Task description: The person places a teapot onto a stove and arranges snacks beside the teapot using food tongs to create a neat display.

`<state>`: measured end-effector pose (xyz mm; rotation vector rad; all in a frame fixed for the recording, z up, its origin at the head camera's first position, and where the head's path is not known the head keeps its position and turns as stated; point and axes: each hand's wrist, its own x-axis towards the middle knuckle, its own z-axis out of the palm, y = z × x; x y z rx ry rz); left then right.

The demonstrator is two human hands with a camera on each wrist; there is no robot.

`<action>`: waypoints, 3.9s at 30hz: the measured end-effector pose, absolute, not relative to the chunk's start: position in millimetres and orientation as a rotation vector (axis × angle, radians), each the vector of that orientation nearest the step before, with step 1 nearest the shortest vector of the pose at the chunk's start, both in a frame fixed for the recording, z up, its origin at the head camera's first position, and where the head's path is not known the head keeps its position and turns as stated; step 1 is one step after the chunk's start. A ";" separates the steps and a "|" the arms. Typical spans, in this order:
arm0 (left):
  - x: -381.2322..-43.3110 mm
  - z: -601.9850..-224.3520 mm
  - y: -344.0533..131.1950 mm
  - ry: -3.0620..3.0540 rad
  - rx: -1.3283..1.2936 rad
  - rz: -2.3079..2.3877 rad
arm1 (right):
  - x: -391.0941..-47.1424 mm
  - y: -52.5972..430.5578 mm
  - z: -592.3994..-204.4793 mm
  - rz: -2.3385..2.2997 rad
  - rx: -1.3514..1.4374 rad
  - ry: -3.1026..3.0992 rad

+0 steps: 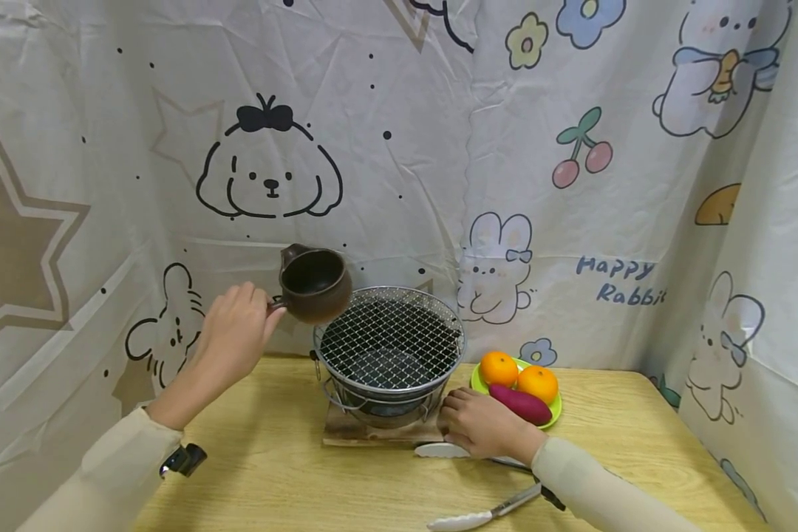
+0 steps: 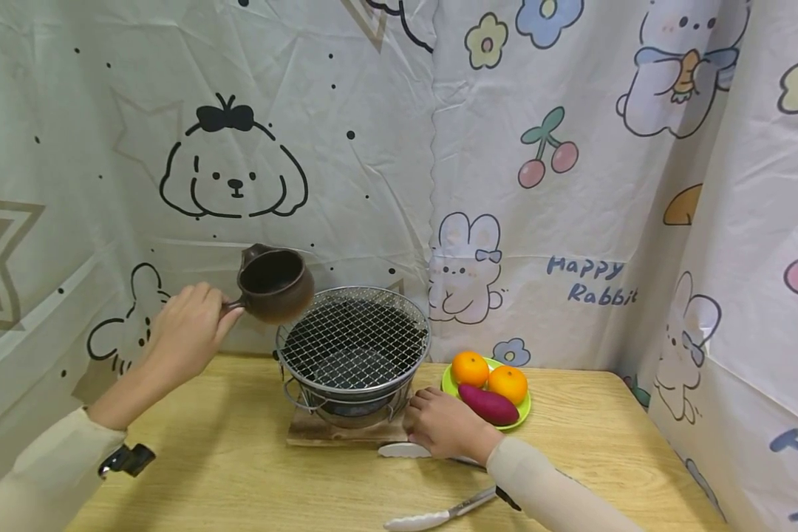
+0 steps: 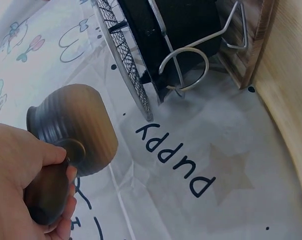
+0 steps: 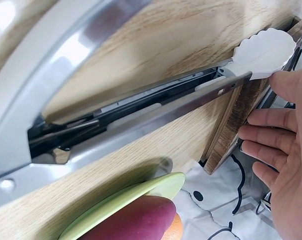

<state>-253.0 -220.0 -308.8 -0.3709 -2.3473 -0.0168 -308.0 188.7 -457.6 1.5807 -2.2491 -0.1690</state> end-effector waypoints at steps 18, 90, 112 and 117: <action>-262.2 -270.8 -209.1 -2.541 -0.517 0.095 | -306.6 188.1 -456.9 -0.201 1.572 -2.274; -318.4 -298.7 -151.1 -2.201 -0.538 0.229 | -305.4 187.7 -458.5 -0.206 1.569 -2.231; -324.7 -310.5 -147.1 -2.181 -0.555 0.274 | -305.1 187.2 -461.1 -0.187 1.554 -2.236; -325.8 -310.8 -147.2 -2.161 -0.563 0.280 | -304.6 187.0 -459.3 -0.202 1.551 -2.232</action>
